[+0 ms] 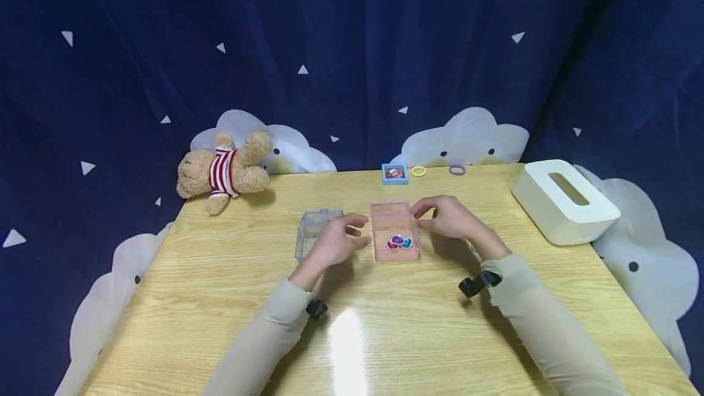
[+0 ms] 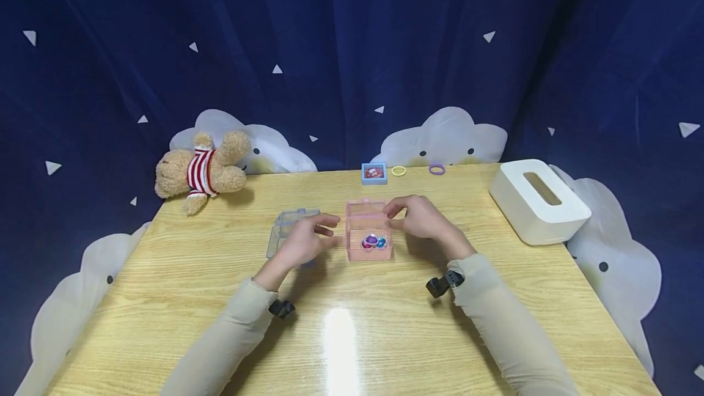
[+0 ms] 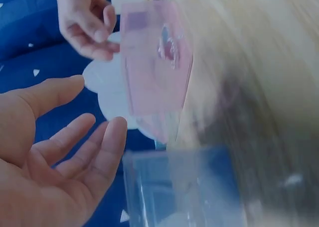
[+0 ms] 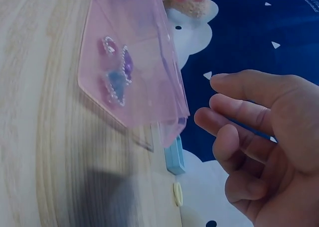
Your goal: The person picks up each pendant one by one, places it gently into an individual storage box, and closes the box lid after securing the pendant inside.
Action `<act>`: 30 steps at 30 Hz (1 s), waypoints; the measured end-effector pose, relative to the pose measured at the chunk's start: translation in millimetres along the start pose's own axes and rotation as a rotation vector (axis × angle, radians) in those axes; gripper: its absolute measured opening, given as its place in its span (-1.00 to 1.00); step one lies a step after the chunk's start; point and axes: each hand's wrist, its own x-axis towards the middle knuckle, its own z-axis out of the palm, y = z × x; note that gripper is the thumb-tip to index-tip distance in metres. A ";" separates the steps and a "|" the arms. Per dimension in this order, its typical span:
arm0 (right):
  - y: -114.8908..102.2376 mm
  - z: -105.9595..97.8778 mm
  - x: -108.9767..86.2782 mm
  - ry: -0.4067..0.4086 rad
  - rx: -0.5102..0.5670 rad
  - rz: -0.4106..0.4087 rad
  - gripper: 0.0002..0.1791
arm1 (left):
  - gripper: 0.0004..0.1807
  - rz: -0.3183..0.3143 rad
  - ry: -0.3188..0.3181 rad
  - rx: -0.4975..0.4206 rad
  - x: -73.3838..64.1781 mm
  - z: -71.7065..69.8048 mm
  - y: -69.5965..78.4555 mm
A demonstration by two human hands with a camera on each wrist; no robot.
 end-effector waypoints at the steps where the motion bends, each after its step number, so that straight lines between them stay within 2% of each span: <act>1: 1.0 -1.5 -0.6 0.002 0.002 0.007 -0.74 | -0.53 0.003 0.001 -0.006 -1.0 -2.8 -1.2; 8: 8.2 -11.2 -4.9 0.010 -0.006 0.037 -0.72 | -0.56 0.001 0.023 -0.070 -10.9 -25.6 -11.1; 14: 14.6 -17.7 -7.4 0.020 -0.008 0.067 -0.70 | -0.54 0.014 0.039 -0.045 -20.7 -45.8 -25.4; 19: 21.3 -23.4 -11.1 0.009 -0.013 0.101 -0.72 | -0.52 0.003 0.052 -0.058 -31.5 -61.8 -36.1; 26: 36.6 -29.5 -20.1 -0.019 0.001 0.130 -0.66 | -0.57 -0.001 0.113 -0.045 -43.7 -77.3 -51.3; 30: 47.9 -29.6 -25.4 -0.026 -0.010 0.143 -0.66 | -0.56 -0.030 0.128 -0.058 -51.2 -82.5 -59.9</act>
